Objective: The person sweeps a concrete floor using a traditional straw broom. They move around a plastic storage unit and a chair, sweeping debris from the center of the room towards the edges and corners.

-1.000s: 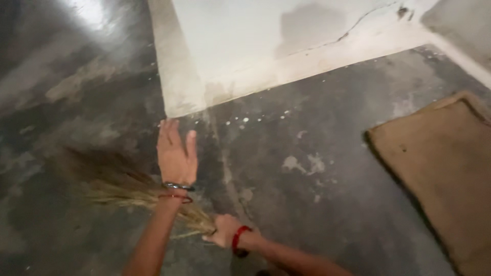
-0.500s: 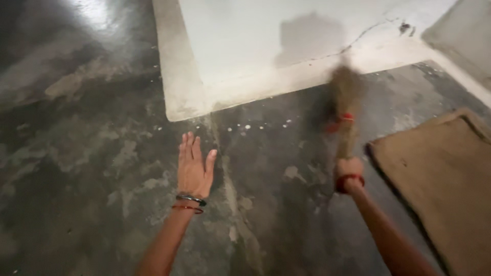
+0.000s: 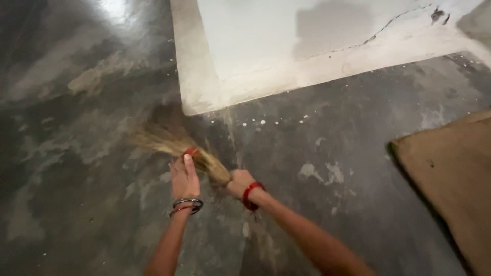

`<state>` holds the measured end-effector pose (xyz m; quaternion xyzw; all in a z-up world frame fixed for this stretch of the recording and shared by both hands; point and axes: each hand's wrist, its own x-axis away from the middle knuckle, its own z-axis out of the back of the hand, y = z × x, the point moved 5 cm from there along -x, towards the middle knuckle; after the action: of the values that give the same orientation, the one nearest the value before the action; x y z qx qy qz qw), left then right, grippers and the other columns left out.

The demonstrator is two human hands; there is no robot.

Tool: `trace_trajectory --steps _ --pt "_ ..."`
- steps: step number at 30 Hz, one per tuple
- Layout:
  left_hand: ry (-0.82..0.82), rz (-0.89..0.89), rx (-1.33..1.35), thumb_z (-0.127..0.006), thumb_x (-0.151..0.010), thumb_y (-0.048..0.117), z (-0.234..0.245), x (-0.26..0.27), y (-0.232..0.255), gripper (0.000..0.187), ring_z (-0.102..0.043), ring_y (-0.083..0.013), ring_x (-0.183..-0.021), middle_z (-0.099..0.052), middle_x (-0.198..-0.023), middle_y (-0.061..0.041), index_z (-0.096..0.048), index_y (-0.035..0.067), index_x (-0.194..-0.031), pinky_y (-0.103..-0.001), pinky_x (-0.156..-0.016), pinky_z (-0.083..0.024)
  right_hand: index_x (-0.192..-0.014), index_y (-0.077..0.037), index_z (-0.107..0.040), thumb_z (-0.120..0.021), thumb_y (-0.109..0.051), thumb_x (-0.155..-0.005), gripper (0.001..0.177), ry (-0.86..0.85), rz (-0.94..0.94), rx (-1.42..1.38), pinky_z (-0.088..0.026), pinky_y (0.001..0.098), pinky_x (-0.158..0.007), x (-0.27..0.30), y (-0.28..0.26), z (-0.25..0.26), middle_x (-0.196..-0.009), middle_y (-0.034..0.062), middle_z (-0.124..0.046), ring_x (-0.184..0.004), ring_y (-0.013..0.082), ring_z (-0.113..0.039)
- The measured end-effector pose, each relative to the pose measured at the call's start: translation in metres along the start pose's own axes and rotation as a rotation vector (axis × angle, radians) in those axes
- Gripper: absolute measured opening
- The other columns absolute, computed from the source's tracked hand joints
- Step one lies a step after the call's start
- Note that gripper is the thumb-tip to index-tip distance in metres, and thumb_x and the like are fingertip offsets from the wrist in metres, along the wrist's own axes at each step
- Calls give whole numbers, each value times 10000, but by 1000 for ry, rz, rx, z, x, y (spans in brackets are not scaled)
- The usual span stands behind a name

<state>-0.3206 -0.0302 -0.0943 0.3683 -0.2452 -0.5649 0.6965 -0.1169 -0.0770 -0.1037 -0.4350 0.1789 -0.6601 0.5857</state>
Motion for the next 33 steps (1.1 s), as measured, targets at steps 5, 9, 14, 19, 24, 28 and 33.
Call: trace_trajectory --steps 5,9,14,19,24,28,33 --pt "130 -236 -145 -280 -1094 577 35 5 19 822 -247 -469 -1513 -320 -1599 -337 -424 -135 -1479 -504 -1235 -222 -1068 -50 -736 -693 -298 -801 367 180 -16 -182 -585 410 -683 48 34 15 -859 123 -790 -765 261 -756" --pt "10 -199 -148 -251 -1072 556 43 4 15 792 -225 -454 -1515 -313 -1606 -310 -439 -100 -1472 -504 -1221 -196 -1111 -42 -755 -759 -242 -800 370 530 -344 -50 -547 440 -736 109 198 89 -959 183 -770 -883 309 -735" --pt "16 -184 -186 -265 -1079 570 25 1 -4 809 -263 -454 -1503 -339 -1587 -319 -408 -103 -1505 -519 -1226 -203 -963 5 -751 -705 -339 -915 351 694 -434 137 -524 492 -700 184 350 152 -896 213 -750 -761 408 -675" --pt "-40 -92 -129 -271 -1077 575 15 4 -18 789 -243 -466 -1507 -341 -1581 -333 -458 -91 -1457 -513 -1235 -213 -1161 -42 -702 -702 -342 -876 413 382 -277 171 -558 455 -756 231 382 83 -1000 199 -764 -948 388 -706" --pt "63 -39 -24 -258 -1051 566 41 1 -7 778 -301 -502 -1486 -458 -1530 -311 -514 -62 -1433 -507 -1279 -234 -1297 -114 -559 -631 -281 -897 440 -186 29 657 -542 437 -869 190 277 -26 -999 123 -736 -980 341 -686" --pt "207 -59 -102 -291 -1085 578 71 -4 8 834 -242 -491 -1500 -332 -1568 -358 -366 -149 -1487 -502 -1228 -212 -1129 -61 -649 -610 -298 -943 305 -291 120 472 -561 483 -732 123 99 -102 -927 170 -722 -856 370 -711" --pt "243 -230 -175 -272 -1086 576 156 -9 39 835 -186 -461 -1546 -268 -1617 -349 -365 -140 -1505 -498 -1248 -172 -1158 -22 -695 -674 -335 -930 388 -257 178 379 -558 433 -701 97 -45 -102 -911 175 -729 -804 323 -707"
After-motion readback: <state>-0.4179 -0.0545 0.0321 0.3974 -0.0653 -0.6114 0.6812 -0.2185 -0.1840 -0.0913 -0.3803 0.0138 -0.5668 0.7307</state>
